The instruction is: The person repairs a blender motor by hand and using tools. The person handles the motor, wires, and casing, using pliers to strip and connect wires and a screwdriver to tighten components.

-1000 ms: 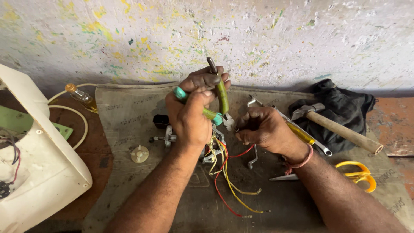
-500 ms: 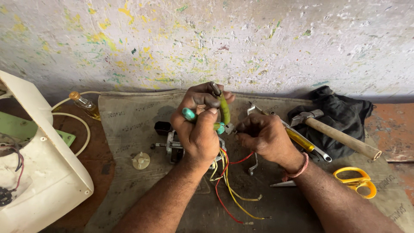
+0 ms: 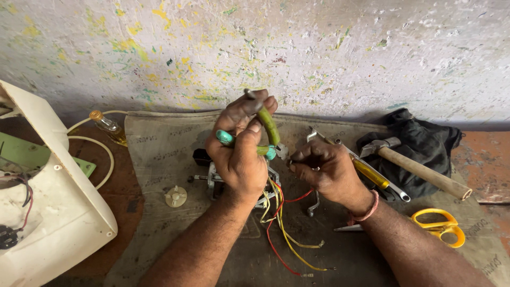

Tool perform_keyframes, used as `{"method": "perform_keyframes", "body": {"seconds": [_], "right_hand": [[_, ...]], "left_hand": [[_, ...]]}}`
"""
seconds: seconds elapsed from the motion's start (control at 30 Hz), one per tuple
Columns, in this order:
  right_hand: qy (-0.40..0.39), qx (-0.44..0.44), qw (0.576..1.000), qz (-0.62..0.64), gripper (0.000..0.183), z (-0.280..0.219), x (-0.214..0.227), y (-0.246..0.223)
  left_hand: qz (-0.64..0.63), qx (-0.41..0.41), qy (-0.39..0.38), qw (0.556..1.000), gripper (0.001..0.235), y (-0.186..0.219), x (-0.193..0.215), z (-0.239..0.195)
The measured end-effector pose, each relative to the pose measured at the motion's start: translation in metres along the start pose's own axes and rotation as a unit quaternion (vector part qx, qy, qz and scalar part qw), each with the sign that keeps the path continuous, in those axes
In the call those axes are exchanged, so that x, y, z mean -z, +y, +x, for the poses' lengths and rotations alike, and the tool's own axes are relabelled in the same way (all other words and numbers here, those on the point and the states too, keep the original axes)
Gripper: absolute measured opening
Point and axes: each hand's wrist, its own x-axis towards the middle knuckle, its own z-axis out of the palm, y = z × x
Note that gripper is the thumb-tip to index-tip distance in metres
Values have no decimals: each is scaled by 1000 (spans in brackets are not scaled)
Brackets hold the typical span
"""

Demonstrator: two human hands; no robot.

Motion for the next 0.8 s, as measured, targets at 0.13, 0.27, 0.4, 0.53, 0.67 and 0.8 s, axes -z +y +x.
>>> {"method": "perform_keyframes", "body": {"seconds": [0.13,0.27,0.4,0.53,0.67,0.8], "right_hand": [[26,3,1000,-12,10,-1,-3,-1],[30,15,999,-16,9,0,-1,-2],[25,22,998,-51,11,1,-3,-2],[34,19,998,-43,10,-1,-3,-4],[54,33,994,-85,12,0,-4,-6],[68,47,986,-141,13,0,-4,-9]], "left_hand": [[-44,22,25,998,23,-3,0,1],[-31,39,42,998,19,-2,2,-1],[-3,54,30,998,26,-6,4,0],[-8,58,-8,998,35,-5,4,1],[-19,69,-21,997,45,-2,1,2],[-34,103,-5,994,58,1,1,5]]}}
